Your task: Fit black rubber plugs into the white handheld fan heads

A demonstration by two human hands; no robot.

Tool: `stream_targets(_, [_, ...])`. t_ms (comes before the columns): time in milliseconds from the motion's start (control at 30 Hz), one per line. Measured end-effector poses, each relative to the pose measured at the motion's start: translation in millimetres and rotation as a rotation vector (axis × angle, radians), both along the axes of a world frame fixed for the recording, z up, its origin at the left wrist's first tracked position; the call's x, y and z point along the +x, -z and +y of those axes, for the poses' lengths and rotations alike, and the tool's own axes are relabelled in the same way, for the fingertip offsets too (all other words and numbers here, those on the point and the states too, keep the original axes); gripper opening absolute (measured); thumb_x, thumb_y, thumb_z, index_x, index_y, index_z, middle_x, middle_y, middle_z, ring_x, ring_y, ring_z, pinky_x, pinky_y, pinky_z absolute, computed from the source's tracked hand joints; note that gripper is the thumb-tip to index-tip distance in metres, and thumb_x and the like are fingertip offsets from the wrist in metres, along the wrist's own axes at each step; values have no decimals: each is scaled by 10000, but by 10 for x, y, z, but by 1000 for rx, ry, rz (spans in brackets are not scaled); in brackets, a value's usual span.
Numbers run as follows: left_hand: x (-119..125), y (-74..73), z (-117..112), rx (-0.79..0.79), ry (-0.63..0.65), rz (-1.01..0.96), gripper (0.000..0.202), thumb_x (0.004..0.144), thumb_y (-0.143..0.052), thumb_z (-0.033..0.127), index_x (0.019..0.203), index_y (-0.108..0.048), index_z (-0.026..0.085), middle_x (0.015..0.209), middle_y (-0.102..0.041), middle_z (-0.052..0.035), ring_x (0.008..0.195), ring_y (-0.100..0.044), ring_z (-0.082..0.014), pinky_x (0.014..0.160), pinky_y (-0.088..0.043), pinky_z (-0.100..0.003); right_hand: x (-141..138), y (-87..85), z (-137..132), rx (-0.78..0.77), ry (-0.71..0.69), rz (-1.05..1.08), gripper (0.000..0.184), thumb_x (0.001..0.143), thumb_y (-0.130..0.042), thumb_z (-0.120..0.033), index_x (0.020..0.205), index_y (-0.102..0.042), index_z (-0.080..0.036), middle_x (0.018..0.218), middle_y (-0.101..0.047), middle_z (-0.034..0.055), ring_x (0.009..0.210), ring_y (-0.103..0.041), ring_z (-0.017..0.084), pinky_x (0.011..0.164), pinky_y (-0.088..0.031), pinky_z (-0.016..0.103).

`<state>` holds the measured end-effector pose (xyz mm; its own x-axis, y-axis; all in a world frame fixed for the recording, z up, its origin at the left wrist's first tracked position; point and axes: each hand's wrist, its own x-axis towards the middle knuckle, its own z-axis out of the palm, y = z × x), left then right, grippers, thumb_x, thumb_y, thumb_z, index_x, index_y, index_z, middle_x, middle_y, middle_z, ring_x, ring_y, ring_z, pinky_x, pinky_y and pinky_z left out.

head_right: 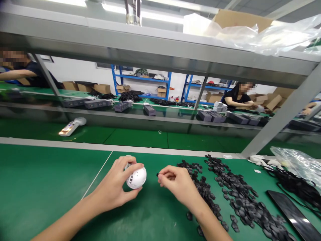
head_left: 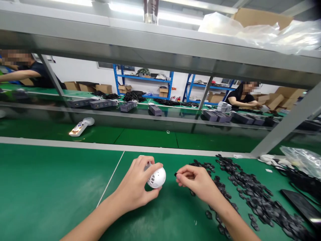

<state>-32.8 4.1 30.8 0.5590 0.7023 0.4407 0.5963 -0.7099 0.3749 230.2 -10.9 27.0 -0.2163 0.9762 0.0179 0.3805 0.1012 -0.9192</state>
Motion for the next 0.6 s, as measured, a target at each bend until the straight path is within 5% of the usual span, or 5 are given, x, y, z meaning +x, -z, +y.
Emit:
stream_targets(100, [42,11,-6,63,-87,176,488,770,-670,241,1248,-574,221,1093,-573,-93,936,-550,-298,806,-447,-441,-232,5,-135,-127,-57,268,216,914,-713,-404,922,-666,-194,875,-813,73,849,-784,247,769,-607,332])
stream_targets(233, [103,85,-49,77,-134,196,538,780,-693,334,1286,-560,210,1053,-586,-77,837,-562,-270,740,-441,-399,-411,66,-217,-128,-78,348,225,880,-768,-380,851,-673,-179,829,-805,68,807,-774,212,748,-596,295])
stream_targets(433, [114,188,-50,-34,-106,48,652,784,-731,364,1384,-494,267,1125,-597,-69,844,-647,-245,651,-449,-312,-388,79,-241,-144,-102,416,215,909,-739,-368,859,-643,-183,828,-804,63,796,-769,199,738,-598,286])
stream_targets(600, [118,185,-93,-215,-87,32,683,809,-714,333,1440,-453,330,1170,-721,-36,875,-716,-266,702,-466,-313,-356,62,-252,-101,-65,252,195,900,-748,-348,828,-664,-187,796,-797,48,767,-753,197,699,-566,266])
